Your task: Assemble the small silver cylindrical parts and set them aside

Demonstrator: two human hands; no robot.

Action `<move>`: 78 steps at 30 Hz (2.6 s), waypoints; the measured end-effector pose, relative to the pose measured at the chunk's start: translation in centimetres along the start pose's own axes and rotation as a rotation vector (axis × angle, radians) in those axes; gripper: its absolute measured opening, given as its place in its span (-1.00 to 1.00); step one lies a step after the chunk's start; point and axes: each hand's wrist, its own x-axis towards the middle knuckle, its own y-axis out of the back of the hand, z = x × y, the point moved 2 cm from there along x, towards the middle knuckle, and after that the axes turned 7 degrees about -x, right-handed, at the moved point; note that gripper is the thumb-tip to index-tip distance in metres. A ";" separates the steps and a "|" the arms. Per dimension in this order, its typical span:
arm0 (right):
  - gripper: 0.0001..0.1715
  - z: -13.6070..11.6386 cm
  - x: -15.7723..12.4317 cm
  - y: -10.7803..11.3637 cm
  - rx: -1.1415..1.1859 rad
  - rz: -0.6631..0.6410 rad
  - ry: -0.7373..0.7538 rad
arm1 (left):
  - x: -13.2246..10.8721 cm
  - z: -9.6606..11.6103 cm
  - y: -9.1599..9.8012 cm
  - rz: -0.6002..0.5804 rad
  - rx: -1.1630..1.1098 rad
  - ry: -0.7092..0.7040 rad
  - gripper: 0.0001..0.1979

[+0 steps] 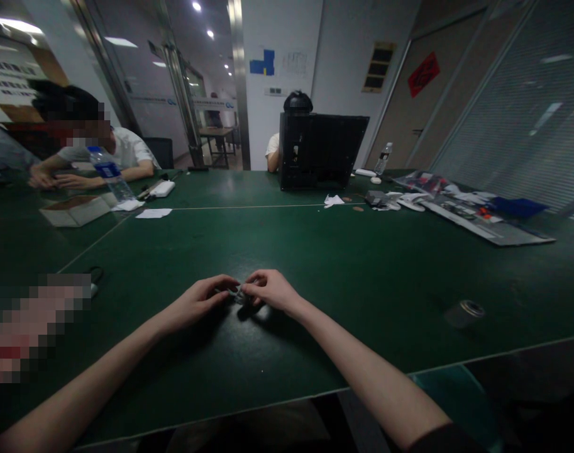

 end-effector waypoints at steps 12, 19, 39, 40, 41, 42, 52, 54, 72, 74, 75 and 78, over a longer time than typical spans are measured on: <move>-0.54 -0.3 -0.3 -0.1 0.134 0.016 -0.086 | -0.5 0.7 -0.4 0.008 0.156 -0.150 -0.70; -0.46 -0.1 -0.1 -0.9 0.090 0.042 0.020 | -0.4 0.4 -0.8 0.022 0.349 -0.242 -0.72; -0.61 -1.7 -1.2 -0.1 -0.161 -0.039 0.146 | -0.7 1.0 -0.4 -0.026 0.292 -0.207 -0.75; -0.64 -1.9 -1.3 -0.1 -0.227 -0.001 0.187 | -0.7 0.9 -0.4 -0.020 0.289 -0.208 -0.74; -0.68 -2.1 -1.4 -0.2 -0.292 0.037 0.231 | -0.7 0.8 -0.5 -0.011 0.288 -0.207 -0.74; -0.71 -2.2 -1.5 -0.2 -0.349 0.068 0.271 | -0.6 0.7 -0.5 -0.006 0.289 -0.205 -0.74; -0.70 -2.5 -2.0 -0.6 -0.620 0.062 0.344 | -0.3 0.3 -0.9 -0.029 0.398 -0.192 -0.78; -0.70 -2.5 -2.0 -0.5 -0.638 0.050 0.353 | -0.3 0.2 -0.9 -0.048 0.403 -0.202 -0.80; -0.69 -3.1 -2.4 -0.5 -0.699 0.022 0.422 | -0.3 0.6 -0.7 -0.033 0.437 -0.198 -0.75; -0.68 -3.1 -2.4 -0.5 -0.702 0.020 0.426 | -0.3 0.6 -0.7 -0.027 0.436 -0.194 -0.76; -0.68 -3.0 -2.4 -0.5 -0.702 0.019 0.430 | -0.3 0.6 -0.7 -0.028 0.433 -0.192 -0.76; -0.68 -3.1 -2.4 -0.5 -0.696 0.007 0.444 | -0.3 0.5 -0.7 -0.025 0.431 -0.190 -0.78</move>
